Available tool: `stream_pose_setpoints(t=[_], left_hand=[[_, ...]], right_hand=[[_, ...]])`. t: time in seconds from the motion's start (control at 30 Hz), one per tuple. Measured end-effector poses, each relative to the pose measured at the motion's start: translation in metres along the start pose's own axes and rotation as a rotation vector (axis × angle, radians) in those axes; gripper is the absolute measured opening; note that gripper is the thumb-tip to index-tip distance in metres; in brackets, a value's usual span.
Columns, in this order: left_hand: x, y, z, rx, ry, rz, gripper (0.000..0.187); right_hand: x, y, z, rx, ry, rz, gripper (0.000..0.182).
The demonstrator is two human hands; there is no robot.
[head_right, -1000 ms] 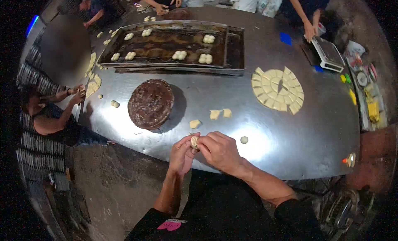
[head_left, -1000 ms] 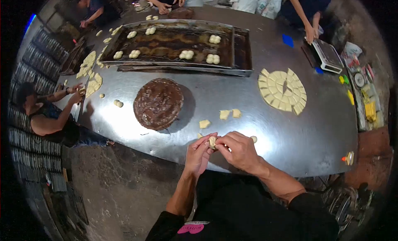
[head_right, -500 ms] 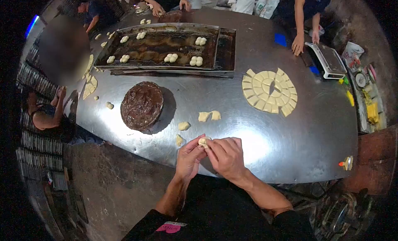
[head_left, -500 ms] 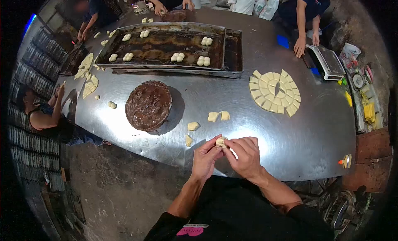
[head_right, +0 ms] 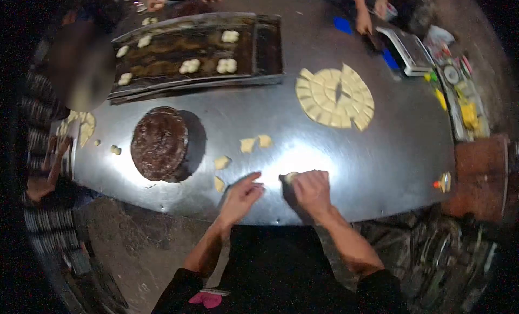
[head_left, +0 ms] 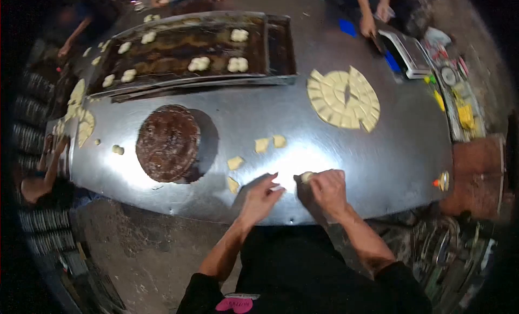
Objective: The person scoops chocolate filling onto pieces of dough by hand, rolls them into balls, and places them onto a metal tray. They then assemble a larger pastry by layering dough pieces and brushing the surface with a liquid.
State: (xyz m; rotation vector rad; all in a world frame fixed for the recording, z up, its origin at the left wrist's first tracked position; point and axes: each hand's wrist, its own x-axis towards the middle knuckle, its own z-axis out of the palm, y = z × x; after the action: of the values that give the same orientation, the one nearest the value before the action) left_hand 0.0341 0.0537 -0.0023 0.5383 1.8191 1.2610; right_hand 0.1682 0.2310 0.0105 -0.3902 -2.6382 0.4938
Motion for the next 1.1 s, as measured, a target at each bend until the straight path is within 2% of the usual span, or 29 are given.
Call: stream_pose_setpoints(t=[0.07,0.1,0.13,0.17,0.2,0.23,0.27,0.33,0.4,0.43,0.47,0.53,0.57,0.6,0.67,0.73,0.77,0.8,0.83,0.87,0.93,1.0,1.03,1.07,1.1], left_hand=[[0.000,-0.029,-0.007,0.036,0.173,0.065,0.037],[-0.006,-0.032,-0.013,-0.076,0.246,-0.008,0.034],[-0.005,-0.053,-0.022,-0.014,0.350,0.145,0.029],[-0.006,-0.053,-0.032,-0.203,0.403,0.086,0.026],[-0.008,-0.049,-0.044,0.083,0.502,0.201,0.023],[0.002,-0.078,-0.064,0.165,0.504,0.211,0.022],[0.006,-0.058,-0.064,0.301,0.592,0.305,0.024],[0.031,-0.056,-0.076,0.701,0.587,0.356,0.031],[0.055,-0.049,-0.070,0.512,0.453,0.231,0.036],[0.072,-0.077,-0.079,0.633,0.344,0.414,0.040],[0.074,-0.069,-0.079,0.854,0.291,0.698,0.035],[0.065,-0.046,-0.071,1.128,0.257,0.372,0.031],[0.063,-0.040,-0.070,1.127,0.290,0.389,0.031],[0.056,-0.040,-0.070,1.179,0.316,0.373,0.026],[0.050,-0.044,-0.072,1.235,0.347,0.351,0.022],[0.049,-0.056,-0.079,1.095,0.420,0.528,0.012],[0.044,-0.058,-0.086,1.105,0.427,0.528,0.012],[0.040,-0.055,-0.091,0.973,0.524,0.428,0.012],[0.034,-0.055,-0.096,0.836,0.610,0.322,0.014],[0.026,-0.058,-0.106,0.614,0.644,0.332,0.023],[0.009,-0.049,-0.110,0.411,0.647,0.177,0.026],[0.002,-0.033,-0.083,-0.105,0.527,0.001,0.017],[0.000,-0.024,-0.065,-0.305,0.461,-0.060,0.017],[0.004,-0.028,-0.056,-0.449,0.242,-0.063,0.015],[-0.001,-0.019,-0.037,-0.508,0.199,-0.074,0.017]], right_hand=[[-0.043,0.041,0.004,-0.180,0.065,0.044,0.009],[-0.063,0.051,0.004,-0.228,0.052,0.047,0.011],[-0.080,0.049,-0.002,-0.242,0.058,0.084,0.011],[-0.091,0.047,-0.006,-0.314,0.040,0.054,0.013],[-0.102,0.044,-0.010,-0.381,0.017,0.021,0.014],[-0.106,0.041,-0.013,-0.329,-0.006,0.120,0.016],[-0.106,0.040,-0.015,-0.331,-0.001,0.136,0.016],[-0.093,0.045,-0.014,-0.108,0.027,0.318,0.015],[-0.067,0.043,0.006,0.123,0.104,0.306,0.014],[-0.065,0.043,0.014,0.068,0.101,0.170,0.011],[-0.075,0.050,0.019,0.083,0.118,0.153,0.011],[-0.106,0.080,0.010,0.128,0.053,0.007,0.008],[-0.106,0.095,0.000,-0.011,0.072,0.032,0.005],[-0.101,0.108,0.000,-0.103,0.065,0.153,0.006],[-0.063,0.111,0.016,-0.025,0.286,0.237,0.006],[-0.047,0.090,0.032,0.165,0.307,0.211,0.006],[-0.060,0.083,0.031,0.214,0.186,0.149,0.006],[-0.078,0.080,0.029,0.258,0.067,0.081,0.008],[-0.097,0.087,0.024,0.368,0.077,0.023,0.009],[-0.112,0.105,0.017,0.319,0.109,-0.044,0.009],[-0.097,0.133,-0.011,-0.108,-0.490,0.249,0.005],[-0.065,0.126,0.006,0.028,0.280,0.292,0.005],[-0.048,0.115,0.021,0.135,0.333,0.318,0.005],[-0.040,0.104,0.036,0.239,0.387,0.349,0.005],[-0.049,0.095,0.047,0.356,0.295,0.313,0.007]])
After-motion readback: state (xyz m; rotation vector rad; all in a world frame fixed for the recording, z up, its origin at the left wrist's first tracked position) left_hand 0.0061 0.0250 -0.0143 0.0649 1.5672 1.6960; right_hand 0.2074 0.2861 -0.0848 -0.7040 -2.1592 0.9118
